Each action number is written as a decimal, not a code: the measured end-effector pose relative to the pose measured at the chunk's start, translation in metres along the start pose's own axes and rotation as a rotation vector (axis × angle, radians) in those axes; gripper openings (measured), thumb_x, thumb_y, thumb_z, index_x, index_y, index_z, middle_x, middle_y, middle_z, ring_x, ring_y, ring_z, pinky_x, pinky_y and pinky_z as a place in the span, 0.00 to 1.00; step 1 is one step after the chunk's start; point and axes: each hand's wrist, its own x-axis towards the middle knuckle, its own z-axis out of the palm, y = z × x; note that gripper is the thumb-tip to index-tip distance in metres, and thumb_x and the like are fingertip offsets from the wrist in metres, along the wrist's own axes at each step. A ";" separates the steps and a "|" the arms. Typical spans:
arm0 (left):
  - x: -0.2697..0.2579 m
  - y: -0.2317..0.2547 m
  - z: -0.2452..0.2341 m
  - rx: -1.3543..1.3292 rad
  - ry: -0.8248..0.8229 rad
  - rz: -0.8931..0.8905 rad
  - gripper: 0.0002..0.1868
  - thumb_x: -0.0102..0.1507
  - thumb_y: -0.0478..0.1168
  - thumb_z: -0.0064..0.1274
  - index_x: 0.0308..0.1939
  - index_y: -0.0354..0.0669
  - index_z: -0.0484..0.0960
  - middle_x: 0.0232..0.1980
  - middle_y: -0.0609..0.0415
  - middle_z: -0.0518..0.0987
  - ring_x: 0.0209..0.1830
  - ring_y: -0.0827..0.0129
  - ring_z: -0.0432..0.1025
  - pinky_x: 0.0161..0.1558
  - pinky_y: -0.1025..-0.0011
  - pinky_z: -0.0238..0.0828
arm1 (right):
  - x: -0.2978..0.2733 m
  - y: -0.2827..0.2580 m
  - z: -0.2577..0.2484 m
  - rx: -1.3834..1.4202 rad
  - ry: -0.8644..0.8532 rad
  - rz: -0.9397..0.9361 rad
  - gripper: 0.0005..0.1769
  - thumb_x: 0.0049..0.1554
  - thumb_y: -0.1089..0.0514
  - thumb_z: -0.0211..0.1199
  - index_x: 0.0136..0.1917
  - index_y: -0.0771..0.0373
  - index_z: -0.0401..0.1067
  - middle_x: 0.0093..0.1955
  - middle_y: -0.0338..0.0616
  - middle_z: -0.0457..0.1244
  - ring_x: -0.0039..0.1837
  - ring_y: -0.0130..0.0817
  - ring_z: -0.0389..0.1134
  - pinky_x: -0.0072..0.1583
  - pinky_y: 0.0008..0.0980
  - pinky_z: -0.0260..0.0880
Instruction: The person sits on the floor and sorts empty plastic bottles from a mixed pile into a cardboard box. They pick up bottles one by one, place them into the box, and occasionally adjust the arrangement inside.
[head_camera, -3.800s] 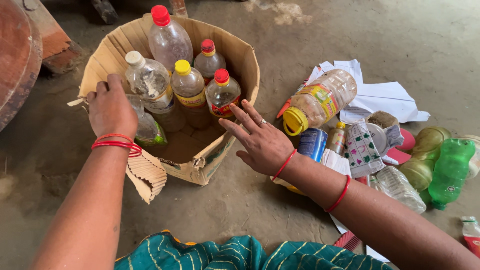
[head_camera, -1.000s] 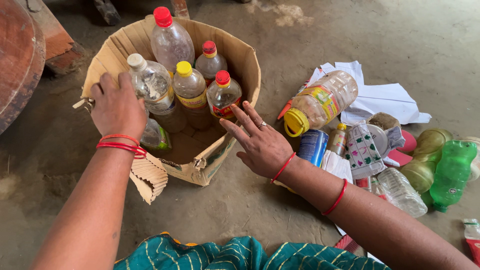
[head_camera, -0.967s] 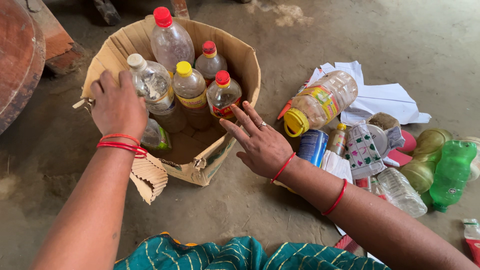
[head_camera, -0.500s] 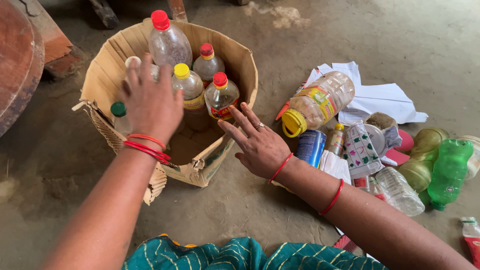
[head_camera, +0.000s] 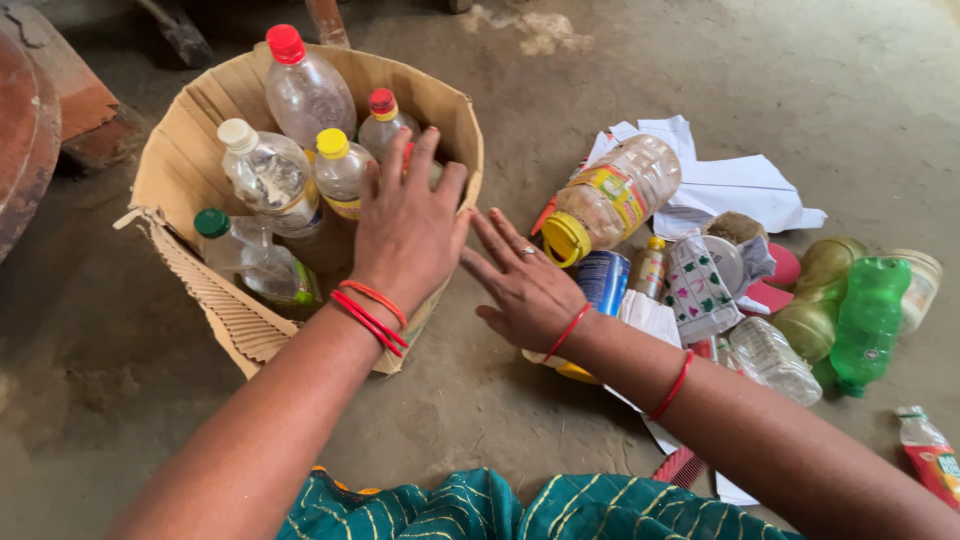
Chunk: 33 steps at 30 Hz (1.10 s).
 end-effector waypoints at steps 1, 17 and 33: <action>0.000 0.007 0.001 -0.008 0.001 0.024 0.24 0.60 0.48 0.61 0.57 0.42 0.77 0.73 0.41 0.65 0.76 0.43 0.53 0.68 0.37 0.53 | -0.005 0.006 -0.001 0.005 -0.002 0.013 0.51 0.48 0.51 0.73 0.78 0.58 0.50 0.84 0.63 0.34 0.85 0.60 0.34 0.78 0.52 0.45; -0.002 0.111 0.023 -0.140 -0.220 0.211 0.27 0.57 0.48 0.63 0.58 0.42 0.77 0.71 0.40 0.65 0.74 0.43 0.55 0.64 0.42 0.60 | -0.122 0.094 -0.044 -0.125 -0.206 0.298 0.50 0.51 0.43 0.71 0.79 0.51 0.50 0.82 0.63 0.39 0.82 0.63 0.37 0.75 0.52 0.50; 0.006 0.204 0.072 -0.311 -0.257 0.382 0.27 0.55 0.46 0.65 0.55 0.41 0.77 0.68 0.39 0.69 0.71 0.44 0.60 0.61 0.50 0.66 | -0.289 0.224 0.001 -0.165 -0.452 0.689 0.34 0.54 0.44 0.67 0.72 0.48 0.66 0.73 0.44 0.60 0.76 0.47 0.58 0.74 0.43 0.62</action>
